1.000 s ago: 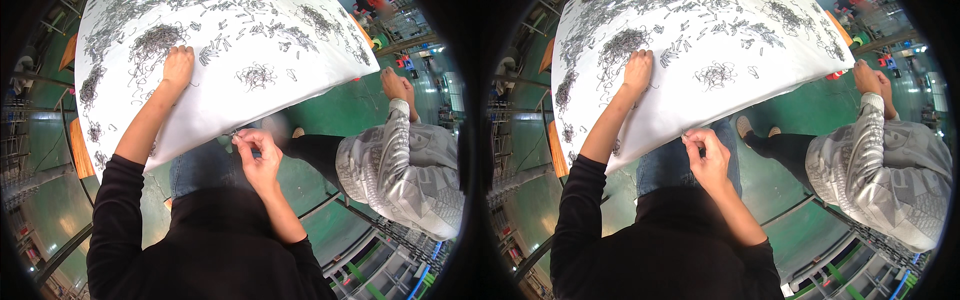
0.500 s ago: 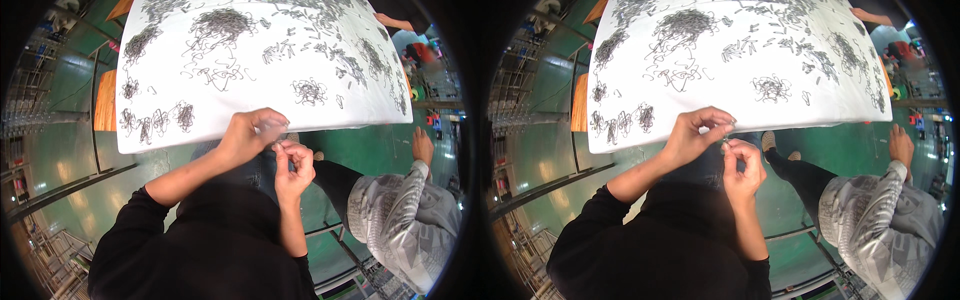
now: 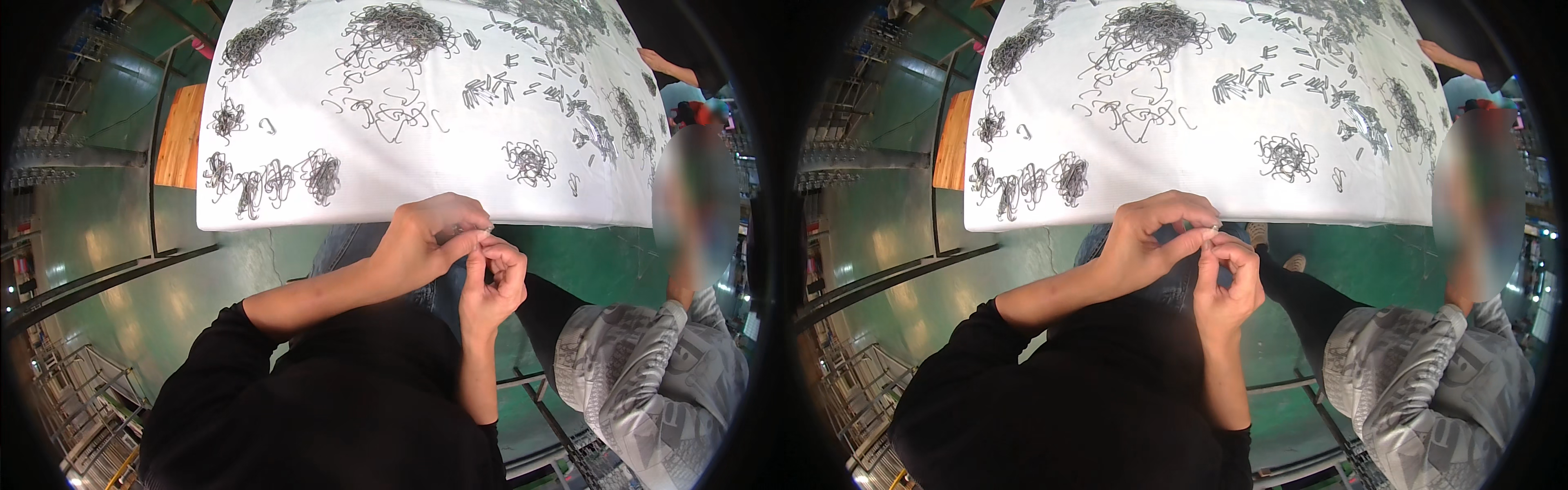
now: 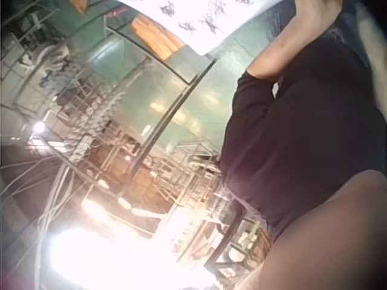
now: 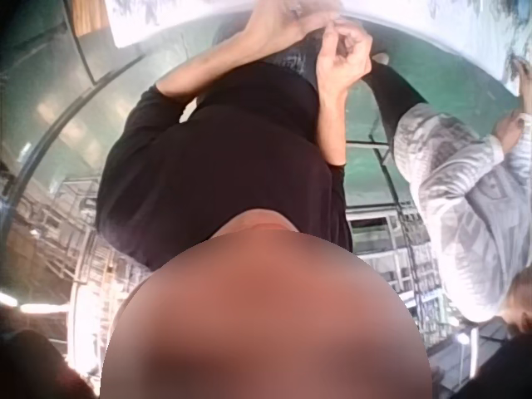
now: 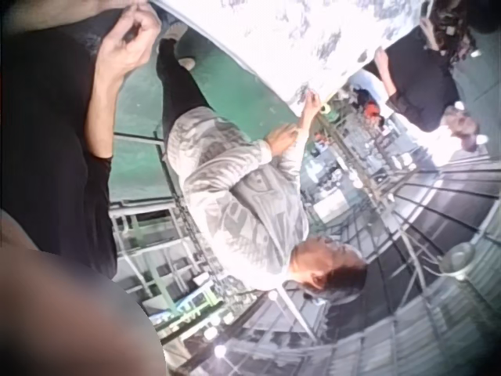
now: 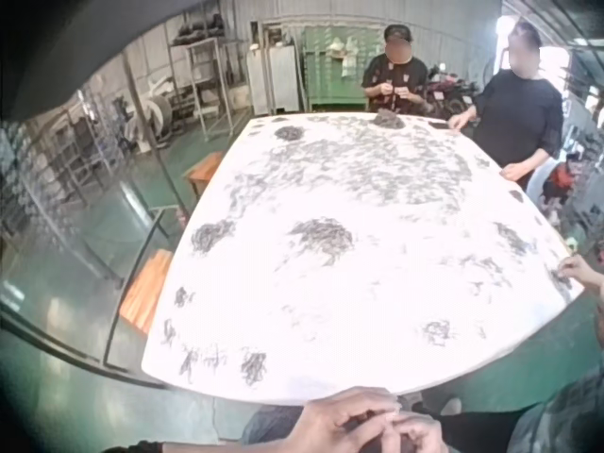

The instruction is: The person picks up small metal wires or clips from a large white sheet and places them into a small transparent bag. The person repeats this action continuously while seated at a table in a workshop.

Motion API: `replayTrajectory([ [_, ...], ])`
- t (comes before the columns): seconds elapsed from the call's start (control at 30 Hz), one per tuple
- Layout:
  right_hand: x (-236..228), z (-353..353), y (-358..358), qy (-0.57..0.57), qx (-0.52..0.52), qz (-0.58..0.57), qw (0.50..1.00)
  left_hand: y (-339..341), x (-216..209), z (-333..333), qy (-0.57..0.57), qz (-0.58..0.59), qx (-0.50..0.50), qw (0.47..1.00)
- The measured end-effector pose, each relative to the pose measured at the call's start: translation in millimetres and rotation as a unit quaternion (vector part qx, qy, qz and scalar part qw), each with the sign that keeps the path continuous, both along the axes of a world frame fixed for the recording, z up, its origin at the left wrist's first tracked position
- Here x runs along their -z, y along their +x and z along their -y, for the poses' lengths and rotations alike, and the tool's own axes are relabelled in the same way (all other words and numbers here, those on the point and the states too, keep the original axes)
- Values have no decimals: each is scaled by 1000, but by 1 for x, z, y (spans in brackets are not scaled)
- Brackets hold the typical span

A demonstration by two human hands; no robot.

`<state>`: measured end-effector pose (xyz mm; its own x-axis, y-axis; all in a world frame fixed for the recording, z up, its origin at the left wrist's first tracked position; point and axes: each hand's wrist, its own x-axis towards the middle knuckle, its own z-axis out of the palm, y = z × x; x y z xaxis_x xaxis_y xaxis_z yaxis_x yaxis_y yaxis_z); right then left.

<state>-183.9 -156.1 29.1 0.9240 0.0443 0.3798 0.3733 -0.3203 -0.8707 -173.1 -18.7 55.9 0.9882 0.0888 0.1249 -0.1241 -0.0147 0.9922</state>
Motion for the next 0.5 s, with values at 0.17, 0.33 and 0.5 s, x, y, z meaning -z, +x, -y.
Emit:
replayTrajectory([
  [0.17, -10, -8, 8, 61, 29, -10, 998, 3, 9, -8, 93, 99, -19, 991],
  [0.33, -22, -17, 99, -175, -65, -16, 982, 3, 22, -16, 94, 122, -15, 988],
  [0.5, 41, -105, 210, -330, -202, 12, 922, 4, 32, -21, 100, 126, 12, 987],
])
